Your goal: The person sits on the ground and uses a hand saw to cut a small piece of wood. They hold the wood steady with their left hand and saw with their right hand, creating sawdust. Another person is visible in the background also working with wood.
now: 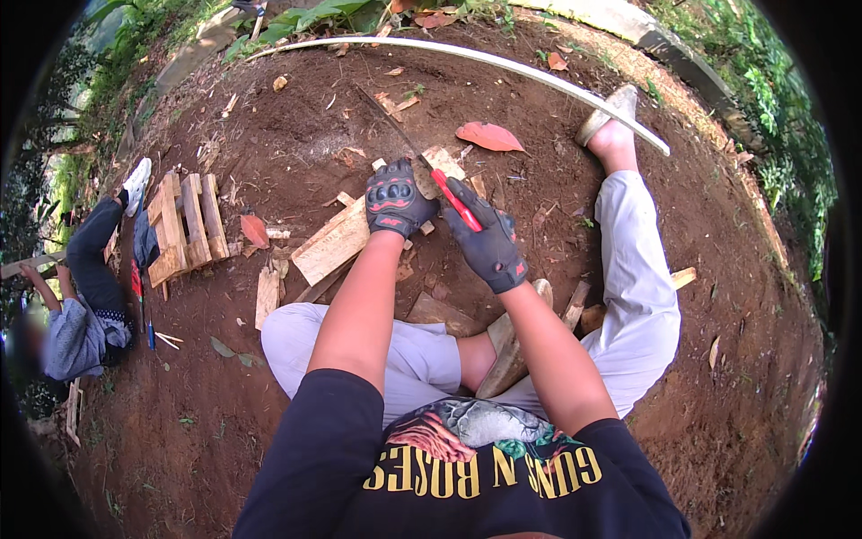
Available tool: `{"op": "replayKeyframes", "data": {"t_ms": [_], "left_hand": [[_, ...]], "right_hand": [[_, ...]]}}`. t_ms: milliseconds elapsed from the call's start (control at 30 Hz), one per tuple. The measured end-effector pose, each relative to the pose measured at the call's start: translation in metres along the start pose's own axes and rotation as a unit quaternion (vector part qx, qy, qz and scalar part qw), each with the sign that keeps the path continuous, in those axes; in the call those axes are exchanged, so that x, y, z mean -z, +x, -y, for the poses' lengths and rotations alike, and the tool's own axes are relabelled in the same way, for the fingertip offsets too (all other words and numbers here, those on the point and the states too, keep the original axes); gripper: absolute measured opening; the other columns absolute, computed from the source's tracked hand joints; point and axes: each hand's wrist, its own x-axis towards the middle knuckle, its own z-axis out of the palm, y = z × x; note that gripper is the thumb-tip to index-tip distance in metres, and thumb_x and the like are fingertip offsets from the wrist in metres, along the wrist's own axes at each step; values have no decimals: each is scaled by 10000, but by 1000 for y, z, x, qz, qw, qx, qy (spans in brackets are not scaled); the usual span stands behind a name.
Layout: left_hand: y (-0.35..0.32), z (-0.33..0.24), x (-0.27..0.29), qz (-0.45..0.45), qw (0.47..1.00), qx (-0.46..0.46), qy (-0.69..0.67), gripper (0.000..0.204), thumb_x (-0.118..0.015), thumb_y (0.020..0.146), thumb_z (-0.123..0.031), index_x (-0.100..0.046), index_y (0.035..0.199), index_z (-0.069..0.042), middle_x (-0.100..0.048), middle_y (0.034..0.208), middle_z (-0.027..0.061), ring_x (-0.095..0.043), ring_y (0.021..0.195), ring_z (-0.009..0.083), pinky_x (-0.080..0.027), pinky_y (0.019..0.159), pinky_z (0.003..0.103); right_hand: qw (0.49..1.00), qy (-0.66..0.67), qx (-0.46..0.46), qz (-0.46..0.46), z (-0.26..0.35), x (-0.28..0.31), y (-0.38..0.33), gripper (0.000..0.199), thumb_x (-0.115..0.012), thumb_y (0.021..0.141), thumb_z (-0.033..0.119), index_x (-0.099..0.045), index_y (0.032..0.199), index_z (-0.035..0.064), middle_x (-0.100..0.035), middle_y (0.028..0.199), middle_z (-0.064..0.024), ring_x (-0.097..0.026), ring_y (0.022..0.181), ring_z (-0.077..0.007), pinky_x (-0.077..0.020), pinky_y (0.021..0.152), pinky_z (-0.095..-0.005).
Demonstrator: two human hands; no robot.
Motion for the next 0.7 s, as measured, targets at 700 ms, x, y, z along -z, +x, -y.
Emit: {"op": "replayKeyframes", "data": {"t_ms": [700], "left_hand": [[-3, 13, -15, -90, 995, -30, -15, 818, -861, 804, -494, -644, 1449, -39, -695, 1407, 185, -664, 1327, 359, -502, 1145, 500]], "right_hand": [[999, -11, 3, 35, 7, -1, 43, 481, -772, 1006, 182, -720, 1479, 115, -776, 1379, -184, -769, 1236, -285, -569, 1067, -390]]}}
